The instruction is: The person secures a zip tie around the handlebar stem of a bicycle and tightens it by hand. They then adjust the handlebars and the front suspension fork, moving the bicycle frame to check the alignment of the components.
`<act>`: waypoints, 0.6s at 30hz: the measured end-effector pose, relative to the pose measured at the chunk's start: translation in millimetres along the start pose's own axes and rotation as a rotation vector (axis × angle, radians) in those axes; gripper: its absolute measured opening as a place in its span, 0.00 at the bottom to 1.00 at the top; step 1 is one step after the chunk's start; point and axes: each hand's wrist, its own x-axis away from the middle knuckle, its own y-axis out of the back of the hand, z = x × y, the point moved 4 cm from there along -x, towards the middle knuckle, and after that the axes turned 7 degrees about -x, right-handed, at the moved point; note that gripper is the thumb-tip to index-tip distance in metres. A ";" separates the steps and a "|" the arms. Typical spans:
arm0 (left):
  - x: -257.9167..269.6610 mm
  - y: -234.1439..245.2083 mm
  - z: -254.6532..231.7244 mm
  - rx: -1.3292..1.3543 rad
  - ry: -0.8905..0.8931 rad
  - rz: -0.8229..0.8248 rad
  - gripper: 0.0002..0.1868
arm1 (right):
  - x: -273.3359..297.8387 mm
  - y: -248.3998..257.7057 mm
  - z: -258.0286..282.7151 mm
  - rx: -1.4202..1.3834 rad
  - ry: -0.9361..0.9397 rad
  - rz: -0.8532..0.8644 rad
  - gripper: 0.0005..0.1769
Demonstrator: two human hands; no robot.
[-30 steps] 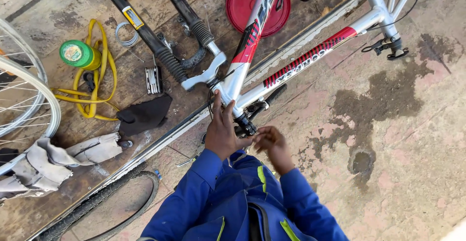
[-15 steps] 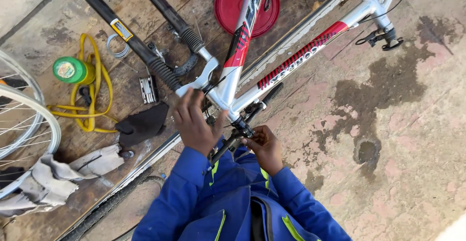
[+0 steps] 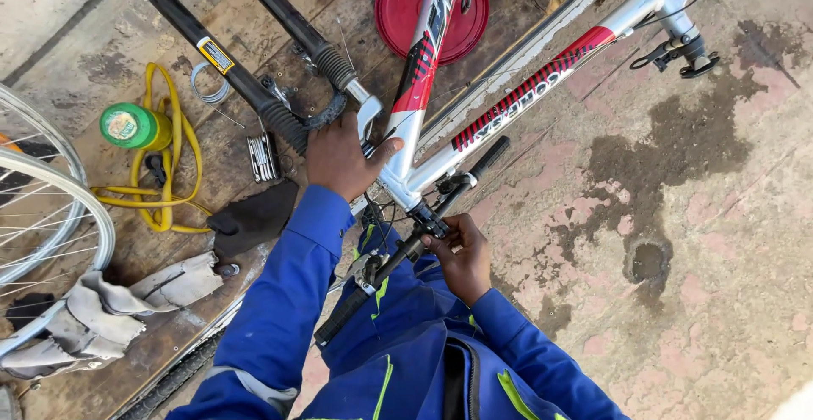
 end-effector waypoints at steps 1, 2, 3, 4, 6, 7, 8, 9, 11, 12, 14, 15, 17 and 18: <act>-0.2 2.1 0.1 0.015 0.002 -0.002 0.46 | -0.8 -0.7 3.3 0.014 0.020 -0.001 0.17; 0.9 -2.4 -0.1 0.019 -0.003 -0.005 0.46 | -0.7 1.1 5.7 0.018 0.022 -0.008 0.17; 1.8 -6.9 0.0 0.005 0.003 -0.012 0.48 | -0.8 2.4 7.9 0.021 0.021 0.002 0.18; 3.5 -10.6 2.1 -0.014 0.012 -0.016 0.50 | -0.5 1.5 10.0 0.021 0.018 0.014 0.18; 6.8 -7.7 -0.2 -0.013 0.007 0.007 0.54 | -2.0 2.4 8.6 -0.004 0.022 0.017 0.19; 9.5 -7.1 -1.1 -0.013 0.005 0.032 0.58 | -1.9 2.6 7.6 -0.028 0.025 0.022 0.19; 9.7 -5.3 -1.5 -0.014 0.005 0.032 0.58 | -1.6 2.5 4.7 -0.029 0.026 0.023 0.19; 9.8 -4.0 -1.7 0.020 0.009 0.049 0.59 | -1.3 2.5 1.0 -0.067 0.003 0.019 0.20; 10.8 -2.2 -1.9 0.056 0.014 0.068 0.59 | 0.7 2.9 -2.4 -0.104 -0.022 0.016 0.21; 10.6 -1.8 -1.5 0.092 0.028 0.071 0.58 | 1.5 3.1 -2.6 -0.147 -0.037 0.023 0.22; 9.4 -3.2 -0.8 0.130 0.041 0.070 0.57 | 0.6 4.9 -12.8 -0.188 -0.050 0.030 0.22; 8.4 -4.9 -0.2 0.148 0.045 0.060 0.57 | -1.3 6.3 -22.8 -0.273 -0.045 0.036 0.22; 8.5 -6.7 -0.2 0.166 0.050 0.052 0.57 | -1.9 8.1 -33.8 -0.358 -0.044 0.042 0.23; 8.4 -6.3 0.0 0.182 0.059 0.059 0.57 | -1.9 8.3 -34.3 -0.424 -0.047 0.035 0.22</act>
